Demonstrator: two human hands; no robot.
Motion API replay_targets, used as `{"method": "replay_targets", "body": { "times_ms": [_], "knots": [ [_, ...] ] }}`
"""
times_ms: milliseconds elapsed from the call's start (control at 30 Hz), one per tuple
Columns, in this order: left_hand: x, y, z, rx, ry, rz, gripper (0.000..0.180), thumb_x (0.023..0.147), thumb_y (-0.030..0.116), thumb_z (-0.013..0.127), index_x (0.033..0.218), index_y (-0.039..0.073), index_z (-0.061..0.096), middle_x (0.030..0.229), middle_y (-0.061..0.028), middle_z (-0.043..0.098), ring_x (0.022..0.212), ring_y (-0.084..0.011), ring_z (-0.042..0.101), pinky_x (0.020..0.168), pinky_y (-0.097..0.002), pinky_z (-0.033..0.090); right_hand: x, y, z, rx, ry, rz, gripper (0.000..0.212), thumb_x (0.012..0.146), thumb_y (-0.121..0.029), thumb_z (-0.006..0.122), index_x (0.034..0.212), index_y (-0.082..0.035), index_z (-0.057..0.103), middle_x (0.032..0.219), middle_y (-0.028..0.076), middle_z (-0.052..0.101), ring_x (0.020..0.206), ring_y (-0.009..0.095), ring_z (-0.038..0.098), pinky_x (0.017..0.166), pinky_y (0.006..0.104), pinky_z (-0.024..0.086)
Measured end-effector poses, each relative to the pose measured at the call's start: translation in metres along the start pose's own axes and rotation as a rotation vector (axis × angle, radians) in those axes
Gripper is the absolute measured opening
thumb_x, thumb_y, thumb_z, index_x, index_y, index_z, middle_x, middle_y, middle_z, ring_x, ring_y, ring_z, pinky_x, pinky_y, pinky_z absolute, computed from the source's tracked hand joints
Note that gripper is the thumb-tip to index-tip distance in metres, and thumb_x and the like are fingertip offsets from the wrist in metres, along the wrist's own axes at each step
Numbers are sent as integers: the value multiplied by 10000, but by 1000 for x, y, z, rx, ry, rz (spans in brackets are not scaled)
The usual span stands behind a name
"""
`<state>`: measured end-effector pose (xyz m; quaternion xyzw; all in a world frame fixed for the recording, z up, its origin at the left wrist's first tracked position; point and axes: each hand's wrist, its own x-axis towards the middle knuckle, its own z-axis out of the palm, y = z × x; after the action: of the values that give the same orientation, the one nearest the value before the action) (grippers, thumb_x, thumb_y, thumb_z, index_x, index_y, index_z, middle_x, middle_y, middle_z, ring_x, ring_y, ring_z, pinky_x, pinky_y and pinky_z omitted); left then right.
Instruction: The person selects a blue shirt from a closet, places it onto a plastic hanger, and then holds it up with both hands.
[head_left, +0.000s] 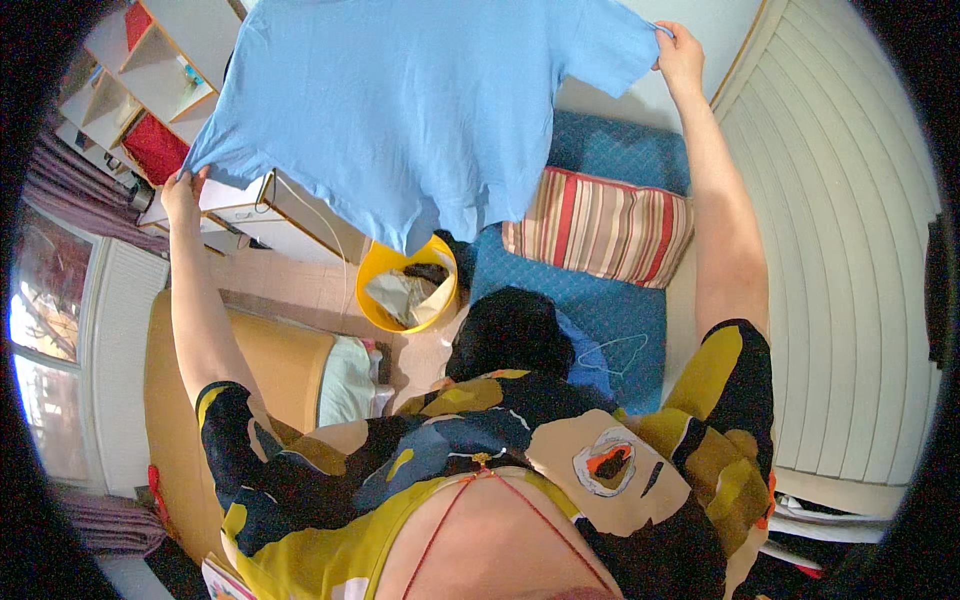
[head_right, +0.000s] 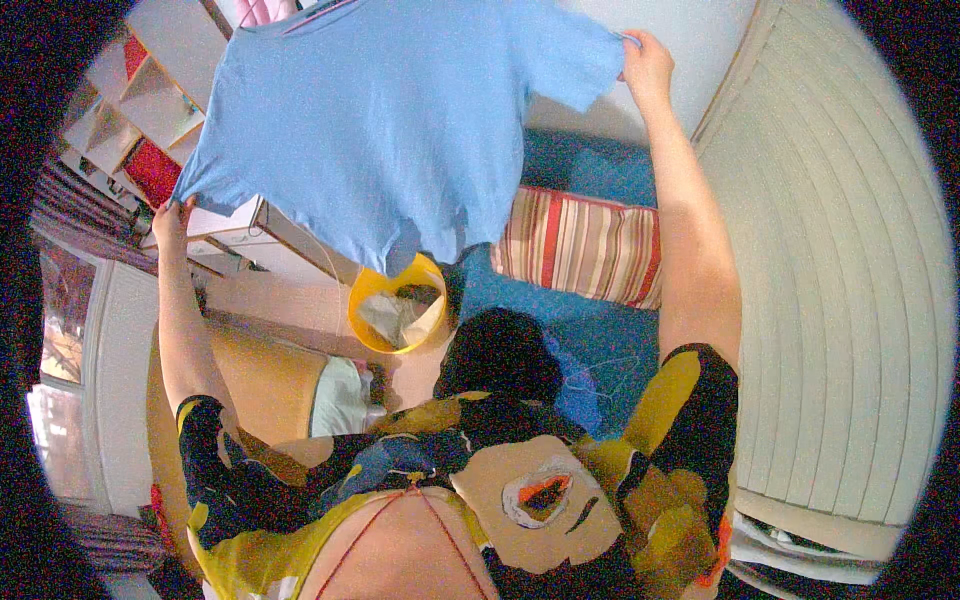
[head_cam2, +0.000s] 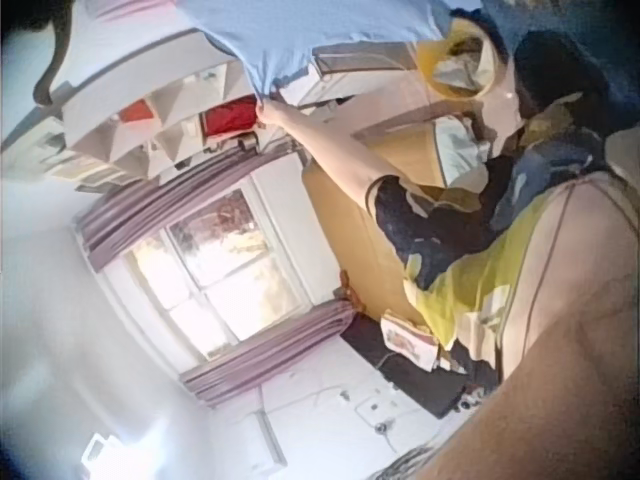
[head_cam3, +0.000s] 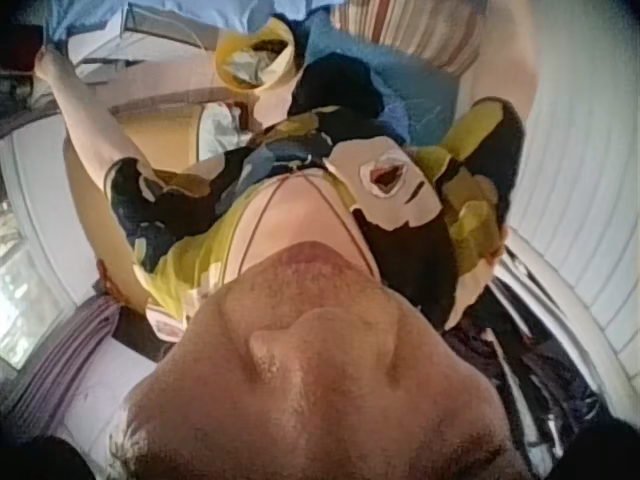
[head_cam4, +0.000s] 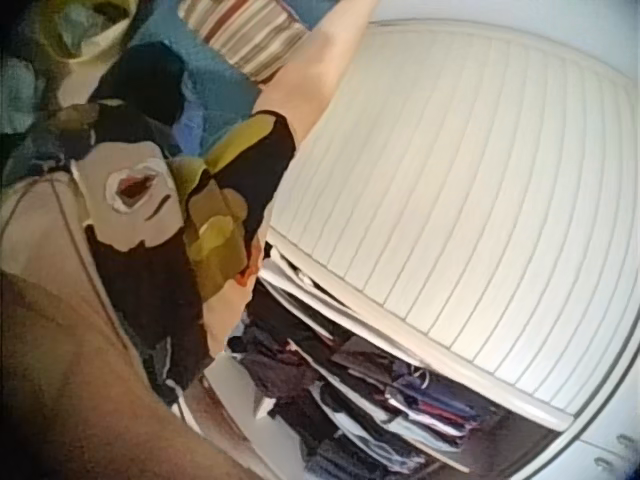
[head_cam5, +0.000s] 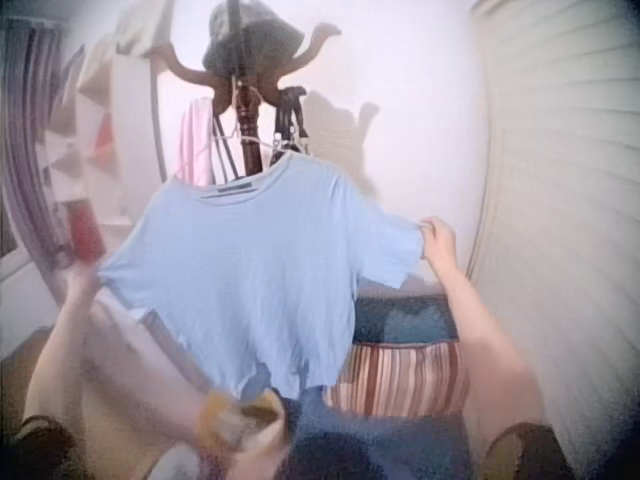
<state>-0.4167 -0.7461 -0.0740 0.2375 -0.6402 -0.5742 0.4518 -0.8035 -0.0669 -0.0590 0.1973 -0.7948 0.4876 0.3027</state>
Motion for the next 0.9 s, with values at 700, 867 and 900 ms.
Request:
{"method": "replay_targets", "body": {
  "times_ms": [700,867,900],
  "knots": [
    [-47,13,38,-173,-110,-14,202,835,-29,517,1024,-99,517,980,-160,595,940,-231,588,854,-295,469,-82,40,96,695,-151,386,277,766,-59,587,1034,10,564,902,90,605,749,172,607,612,288,503],
    [-55,13,53,-213,-87,-34,176,830,-61,501,1000,-105,508,984,-168,582,939,-231,586,845,-278,483,-148,56,125,485,-478,729,411,680,-73,678,1071,-25,558,909,56,601,750,159,572,609,288,477],
    [-57,13,48,-251,-118,-18,190,835,-48,502,1013,-113,521,990,-165,599,950,-221,580,864,-286,460,-158,51,132,406,-566,786,460,653,-87,710,1085,-43,557,921,47,605,763,160,573,618,301,472]
  ]
}}
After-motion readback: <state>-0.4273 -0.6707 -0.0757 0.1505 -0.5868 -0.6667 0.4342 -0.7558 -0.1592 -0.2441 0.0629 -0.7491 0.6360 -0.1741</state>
